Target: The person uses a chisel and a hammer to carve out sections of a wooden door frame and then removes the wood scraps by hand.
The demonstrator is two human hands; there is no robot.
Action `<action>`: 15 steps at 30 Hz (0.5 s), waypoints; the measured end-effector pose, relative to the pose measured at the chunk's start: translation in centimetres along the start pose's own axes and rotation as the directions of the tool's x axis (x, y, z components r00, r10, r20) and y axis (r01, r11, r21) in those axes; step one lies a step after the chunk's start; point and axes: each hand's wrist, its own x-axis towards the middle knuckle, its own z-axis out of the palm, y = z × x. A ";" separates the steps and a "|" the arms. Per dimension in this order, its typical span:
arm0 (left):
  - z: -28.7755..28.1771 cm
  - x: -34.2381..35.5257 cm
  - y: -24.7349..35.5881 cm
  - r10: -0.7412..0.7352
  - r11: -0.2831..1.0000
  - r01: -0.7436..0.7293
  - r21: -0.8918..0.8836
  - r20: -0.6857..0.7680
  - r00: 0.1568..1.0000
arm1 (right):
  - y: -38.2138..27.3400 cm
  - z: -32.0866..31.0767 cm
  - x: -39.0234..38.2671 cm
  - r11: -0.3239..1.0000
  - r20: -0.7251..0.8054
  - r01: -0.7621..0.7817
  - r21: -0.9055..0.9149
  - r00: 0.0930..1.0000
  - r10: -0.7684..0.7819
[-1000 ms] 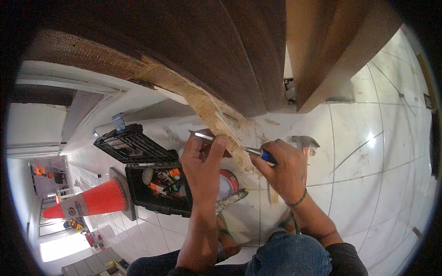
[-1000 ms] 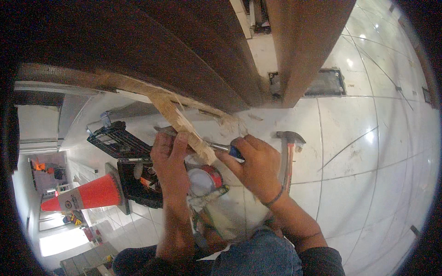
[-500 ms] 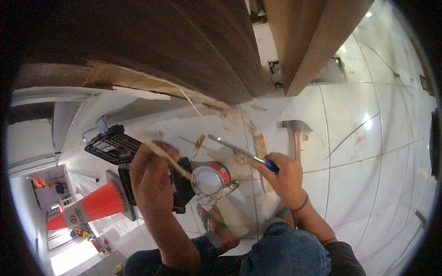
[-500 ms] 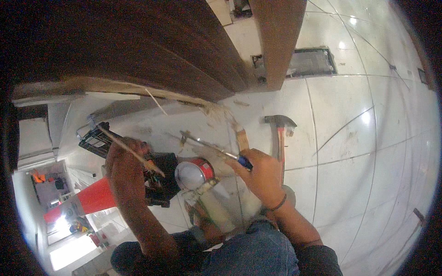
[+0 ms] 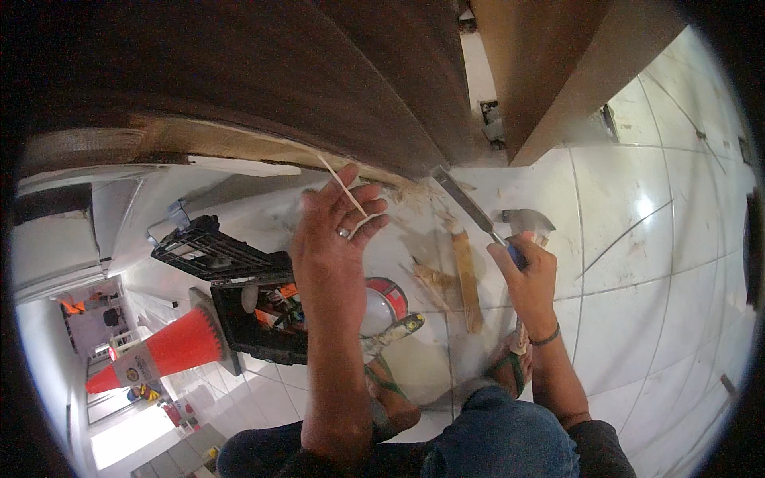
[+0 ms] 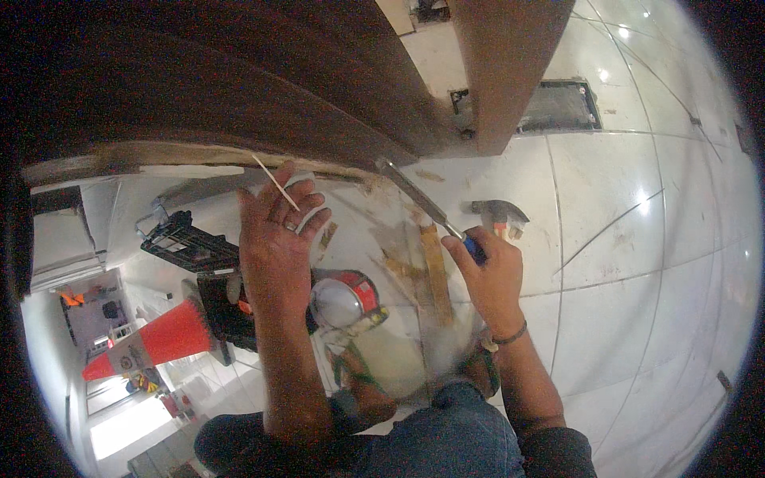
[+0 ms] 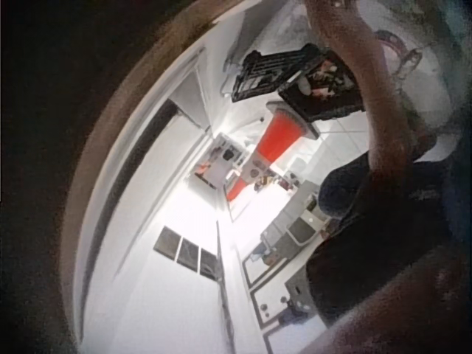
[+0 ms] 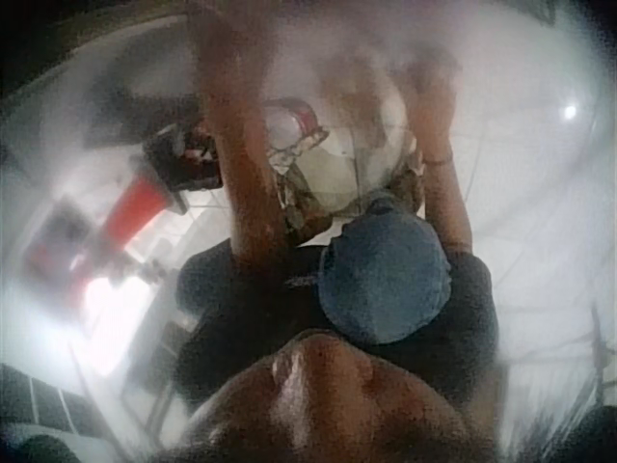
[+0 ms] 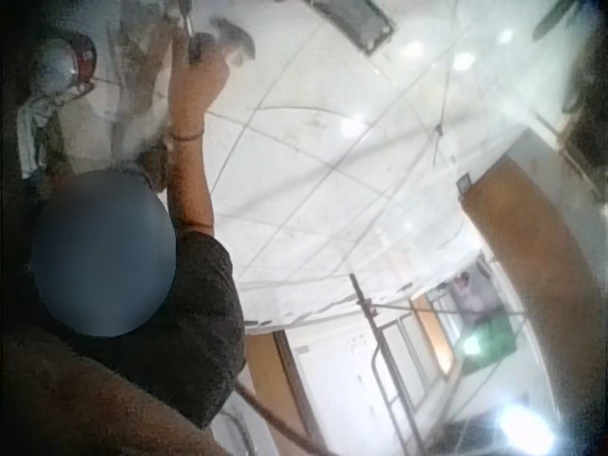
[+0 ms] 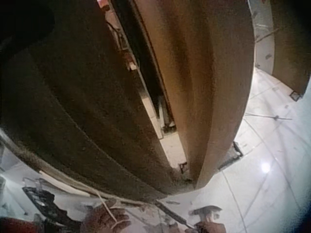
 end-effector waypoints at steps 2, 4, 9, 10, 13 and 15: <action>-0.2 0.5 -0.3 0.039 0.998 -0.039 0.045 0.008 0.999 | -0.1 0.0 0.2 0.999 0.018 -0.020 0.028 1.000 0.019; -0.4 0.6 -0.4 0.079 0.992 -0.080 0.092 0.018 0.997 | -0.3 0.0 0.5 0.998 0.037 -0.039 0.059 0.999 0.037; -2.4 -2.8 -3.8 -0.107 0.864 0.184 0.469 -0.186 0.977 | 0.0 0.2 2.3 0.981 0.084 0.153 0.122 0.983 -0.164; -2.8 -3.0 -5.0 -0.109 0.862 0.188 0.471 -0.189 0.976 | 0.2 0.4 2.7 0.981 0.087 0.150 0.124 0.983 -0.162; -2.9 -3.0 -7.3 -0.067 0.539 0.095 0.837 -0.070 0.995 | -0.4 0.6 4.1 0.959 0.099 0.279 0.050 0.954 -0.283; -2.9 -1.7 -7.9 -0.142 0.709 0.092 0.699 0.013 0.990 | -1.3 0.7 4.6 0.934 0.047 0.355 -0.033 0.934 -0.353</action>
